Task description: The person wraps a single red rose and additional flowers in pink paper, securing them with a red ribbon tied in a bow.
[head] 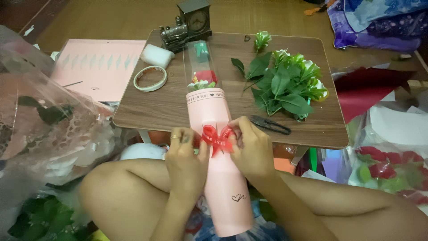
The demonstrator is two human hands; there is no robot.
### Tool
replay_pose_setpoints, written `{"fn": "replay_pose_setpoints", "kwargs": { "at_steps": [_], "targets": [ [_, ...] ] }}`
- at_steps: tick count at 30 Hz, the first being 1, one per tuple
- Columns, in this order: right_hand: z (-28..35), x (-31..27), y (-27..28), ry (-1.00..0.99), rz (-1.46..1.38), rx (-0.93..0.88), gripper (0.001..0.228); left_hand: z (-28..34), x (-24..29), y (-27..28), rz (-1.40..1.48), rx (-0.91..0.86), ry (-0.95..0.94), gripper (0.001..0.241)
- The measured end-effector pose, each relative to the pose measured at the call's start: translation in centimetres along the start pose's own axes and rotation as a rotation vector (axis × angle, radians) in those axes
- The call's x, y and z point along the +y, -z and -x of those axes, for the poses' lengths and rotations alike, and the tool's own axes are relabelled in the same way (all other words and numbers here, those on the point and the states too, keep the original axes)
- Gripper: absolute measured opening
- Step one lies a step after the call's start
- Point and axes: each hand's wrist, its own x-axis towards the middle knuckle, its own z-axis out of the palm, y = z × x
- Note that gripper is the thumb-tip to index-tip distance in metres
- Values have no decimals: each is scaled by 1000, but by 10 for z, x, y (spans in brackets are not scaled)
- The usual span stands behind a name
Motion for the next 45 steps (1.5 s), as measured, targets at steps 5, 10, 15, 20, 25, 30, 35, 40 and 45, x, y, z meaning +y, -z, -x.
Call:
{"fn": "replay_pose_setpoints", "kwargs": {
  "at_steps": [5,10,15,20,25,30,35,40,45],
  "targets": [
    [-1,13,-6,3,20,-48,5,0,-6,3,-64,-44,135,7],
    [-2,12,-3,-128,36,-164,12,11,-12,1,-242,-201,357,25],
    [1,19,-12,-169,-41,-200,4,16,-29,-1,-261,-393,508,36],
    [25,47,-33,-130,-17,-125,6,38,-55,-17,-120,-93,151,21],
    [40,47,-43,-135,-85,14,18,56,-67,-29,43,-60,82,13],
    [46,47,-50,-148,-175,84,19,62,-71,-39,211,4,126,17],
    [43,32,-47,-168,-234,152,20,56,-63,-36,269,80,205,22],
    [43,40,-52,-146,-213,143,20,53,-61,-37,289,112,183,22],
    [42,22,-45,-171,-225,157,19,52,-53,-30,290,132,165,22]
  ]
}}
